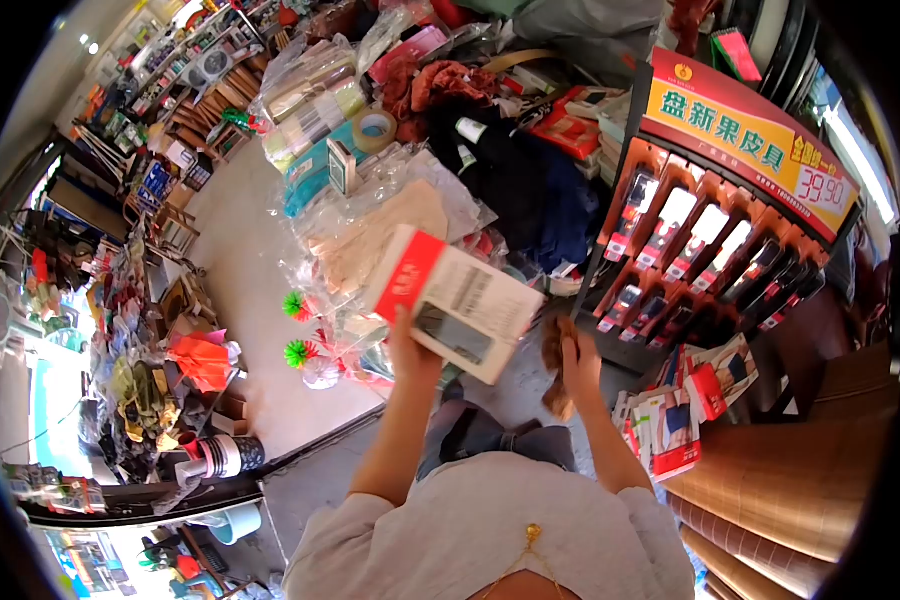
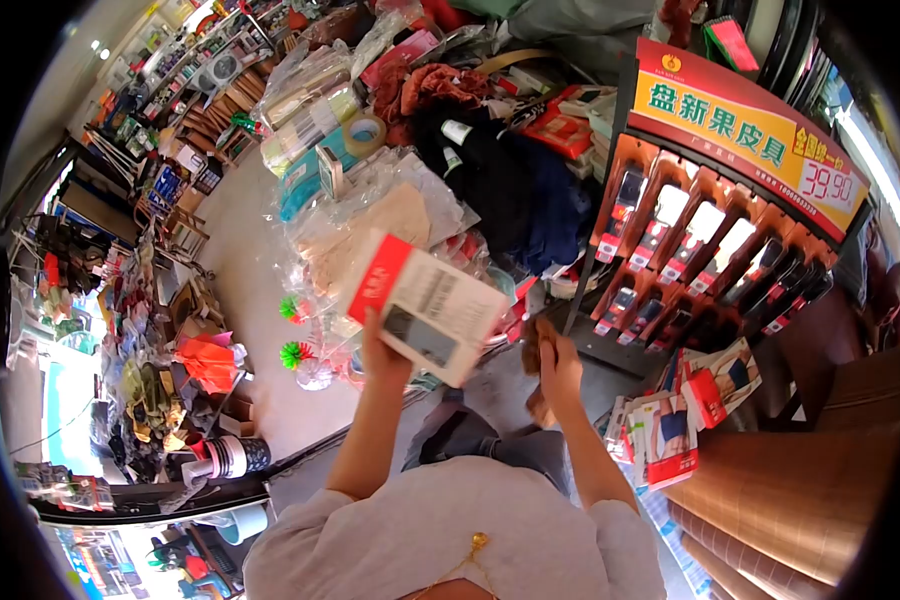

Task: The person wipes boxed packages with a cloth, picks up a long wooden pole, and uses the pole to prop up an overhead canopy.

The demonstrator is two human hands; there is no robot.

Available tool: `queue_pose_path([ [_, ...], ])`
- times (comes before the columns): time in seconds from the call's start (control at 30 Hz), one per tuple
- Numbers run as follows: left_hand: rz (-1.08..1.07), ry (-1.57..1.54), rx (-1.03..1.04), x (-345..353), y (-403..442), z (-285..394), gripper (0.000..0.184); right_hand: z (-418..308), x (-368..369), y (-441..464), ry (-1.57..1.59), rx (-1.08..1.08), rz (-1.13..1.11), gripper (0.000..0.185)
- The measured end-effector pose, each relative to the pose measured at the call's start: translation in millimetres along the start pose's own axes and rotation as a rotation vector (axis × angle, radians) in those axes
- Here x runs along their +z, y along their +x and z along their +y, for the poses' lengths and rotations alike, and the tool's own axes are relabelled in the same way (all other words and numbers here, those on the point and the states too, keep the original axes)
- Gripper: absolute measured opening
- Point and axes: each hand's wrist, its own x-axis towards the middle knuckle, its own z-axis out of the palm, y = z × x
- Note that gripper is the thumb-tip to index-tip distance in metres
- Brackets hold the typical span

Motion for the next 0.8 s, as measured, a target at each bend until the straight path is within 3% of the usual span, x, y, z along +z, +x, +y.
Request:
queue_pose_path([
  [0.03,-0.062,-0.124,-0.063,-7,6,11,0.037,14,0,-9,0.114,0.080,-0.003,0.031],
  [0.17,0.034,0.079,0.403,-27,62,40,0.037,39,-13,-29,0.244,0.147,0.007,0.035],
  [0.3,0.168,0.101,0.405,-40,120,65,0.040,56,-40,-37,0.238,0.164,-0.026,0.033],
  [0.37,0.441,0.448,0.405,-82,156,72,0.047,67,-52,-41,0.196,0.168,-0.032,0.033],
  [0.43,0.452,0.516,0.667,-68,150,59,0.059,85,-59,-45,0.258,0.211,0.052,0.030],
  [0.5,0.792,0.949,0.816,-32,136,47,0.078,93,-64,-45,0.314,0.282,0.077,0.029],
  [0.57,0.480,1.078,0.988,3,130,29,0.064,96,-69,-43,0.364,0.372,0.103,0.028],
  [0.63,0.250,1.186,0.992,25,163,13,0.051,100,-69,-32,0.313,0.405,0.075,0.027],
  [0.77,-0.203,0.859,0.619,98,266,-54,0.035,100,-67,12,0.287,0.451,0.020,0.026],
  [0.8,-0.222,0.815,0.520,115,303,-71,0.034,101,-64,25,0.233,0.473,0.025,0.027],
])
